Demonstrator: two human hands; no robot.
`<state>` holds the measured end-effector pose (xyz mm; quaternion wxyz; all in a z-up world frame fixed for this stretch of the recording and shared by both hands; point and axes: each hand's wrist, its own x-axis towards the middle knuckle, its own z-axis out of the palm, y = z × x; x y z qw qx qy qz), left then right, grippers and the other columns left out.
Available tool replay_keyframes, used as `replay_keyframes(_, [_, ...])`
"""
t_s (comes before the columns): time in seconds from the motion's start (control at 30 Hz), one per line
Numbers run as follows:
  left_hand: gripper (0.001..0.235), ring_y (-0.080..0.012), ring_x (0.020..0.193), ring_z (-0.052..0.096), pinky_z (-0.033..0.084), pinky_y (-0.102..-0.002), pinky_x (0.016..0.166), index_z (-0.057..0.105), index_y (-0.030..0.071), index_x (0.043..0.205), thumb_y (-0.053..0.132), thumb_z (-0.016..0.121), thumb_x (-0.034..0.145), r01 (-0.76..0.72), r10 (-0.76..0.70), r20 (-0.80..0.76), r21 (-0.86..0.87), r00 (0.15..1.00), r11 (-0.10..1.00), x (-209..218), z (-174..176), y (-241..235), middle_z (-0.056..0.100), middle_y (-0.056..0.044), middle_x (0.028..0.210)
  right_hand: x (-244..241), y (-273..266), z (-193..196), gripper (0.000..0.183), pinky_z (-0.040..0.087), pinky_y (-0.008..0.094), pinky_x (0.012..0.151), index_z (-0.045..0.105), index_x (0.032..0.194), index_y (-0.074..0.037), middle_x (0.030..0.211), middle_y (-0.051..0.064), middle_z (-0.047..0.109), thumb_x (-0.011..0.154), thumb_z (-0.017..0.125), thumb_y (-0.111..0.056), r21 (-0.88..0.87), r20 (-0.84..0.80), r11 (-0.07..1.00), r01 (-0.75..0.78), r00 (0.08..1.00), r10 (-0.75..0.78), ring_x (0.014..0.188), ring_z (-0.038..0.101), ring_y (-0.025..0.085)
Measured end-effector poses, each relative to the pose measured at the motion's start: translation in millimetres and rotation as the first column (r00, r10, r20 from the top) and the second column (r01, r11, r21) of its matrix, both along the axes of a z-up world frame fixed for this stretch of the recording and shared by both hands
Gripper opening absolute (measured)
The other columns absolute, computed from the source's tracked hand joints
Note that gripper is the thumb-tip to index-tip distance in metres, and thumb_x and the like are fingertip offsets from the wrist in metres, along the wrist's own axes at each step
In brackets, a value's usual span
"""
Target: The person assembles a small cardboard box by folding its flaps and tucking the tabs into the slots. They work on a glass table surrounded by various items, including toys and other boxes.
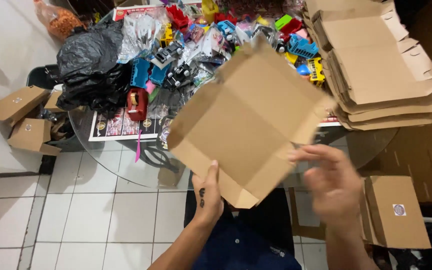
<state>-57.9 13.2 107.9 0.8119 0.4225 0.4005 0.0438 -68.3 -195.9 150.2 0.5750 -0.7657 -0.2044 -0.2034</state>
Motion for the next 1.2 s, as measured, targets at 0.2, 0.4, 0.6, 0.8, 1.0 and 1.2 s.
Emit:
replay_keyframes(0.2, [0.053, -0.0369, 0.114, 0.069, 0.065, -0.056, 0.078, 0.052, 0.001, 0.143, 0.014, 0.053, 0.093, 0.355, -0.366, -0.068, -0.136, 0.928, 0.925, -31.9, -91.8, 0.2, 0.069, -0.016, 0.133, 20.2, -28.9, -40.0, 0.018, 0.053, 0.03, 0.086, 0.066, 0.114, -0.003, 0.096, 0.01, 0.069, 0.112, 0.052, -0.012, -0.106, -0.433, 0.892, 0.439, 0.787, -0.439, 0.09, 0.065, 0.018])
replay_keyframes(0.4, [0.03, -0.0115, 0.064, 0.062, 0.052, -0.021, 0.055, 0.066, 0.007, 0.09, 0.017, 0.043, 0.105, 0.995, -0.994, -0.07, 0.053, -0.08, -0.084, -35.6, -64.9, 38.2, 0.067, -0.006, 0.082, 51.7, -44.5, -81.6, 0.035, 0.051, 0.034, 0.09, 0.067, 0.129, -0.011, 0.108, 0.007, 0.073, 0.099, 0.065, -0.028, -0.405, -0.53, 0.878, 0.255, 0.718, -0.452, 0.099, 0.066, 0.02])
replay_keyframes(0.6, [0.02, -0.0104, 0.067, 0.06, 0.045, -0.031, 0.065, 0.073, 0.019, 0.083, 0.033, 0.061, 0.091, 0.765, -0.753, -0.474, 0.641, 0.456, 0.059, -9.2, -33.0, 81.1, 0.07, 0.004, 0.07, 71.4, -22.6, -103.9, 0.072, 0.049, 0.048, 0.087, 0.05, 0.148, -0.017, 0.1, 0.006, 0.067, 0.086, 0.066, -0.05, -0.668, -0.569, 0.743, 0.04, 0.615, -0.545, 0.103, 0.066, 0.031])
replay_keyframes(0.8, [0.065, -0.0348, 0.105, 0.072, 0.063, -0.05, 0.08, 0.051, 0.005, 0.144, 0.051, 0.054, 0.1, 0.626, -0.462, -0.592, 0.774, 0.66, -0.097, 27.0, -73.5, 94.2, 0.065, -0.017, 0.122, 79.9, -19.6, -116.2, 0.046, 0.057, 0.049, 0.073, 0.066, 0.136, -0.009, 0.087, 0.014, 0.077, 0.091, 0.07, -0.015, -0.676, -0.479, 0.73, 0.101, 0.693, -0.539, 0.083, 0.076, 0.04])
replay_keyframes(1.0, [0.043, -0.0407, 0.09, 0.075, 0.062, -0.053, 0.074, 0.064, 0.004, 0.128, 0.035, 0.062, 0.098, 0.587, -0.455, -0.53, 0.809, 0.716, -0.018, 37.5, -69.4, 71.6, 0.075, -0.019, 0.1, 80.4, -26.7, -117.4, 0.032, 0.055, 0.044, 0.07, 0.071, 0.124, -0.01, 0.073, 0.011, 0.072, 0.094, 0.069, -0.021, -0.603, -0.354, 0.758, 0.248, 0.768, -0.533, 0.072, 0.072, 0.034])
replay_keyframes(1.2, [0.035, -0.0433, 0.088, 0.073, 0.058, -0.054, 0.078, 0.069, 0.005, 0.112, 0.033, 0.068, 0.091, 0.52, -0.552, -0.36, 0.839, 0.752, 0.161, 46.5, -102.0, 59.5, 0.076, -0.021, 0.089, 87.0, -5.2, -103.3, 0.024, 0.057, 0.043, 0.071, 0.077, 0.111, -0.018, 0.071, 0.008, 0.072, 0.092, 0.074, -0.032, -0.622, -0.226, 0.749, 0.227, 0.864, -0.449, 0.074, 0.073, 0.033])
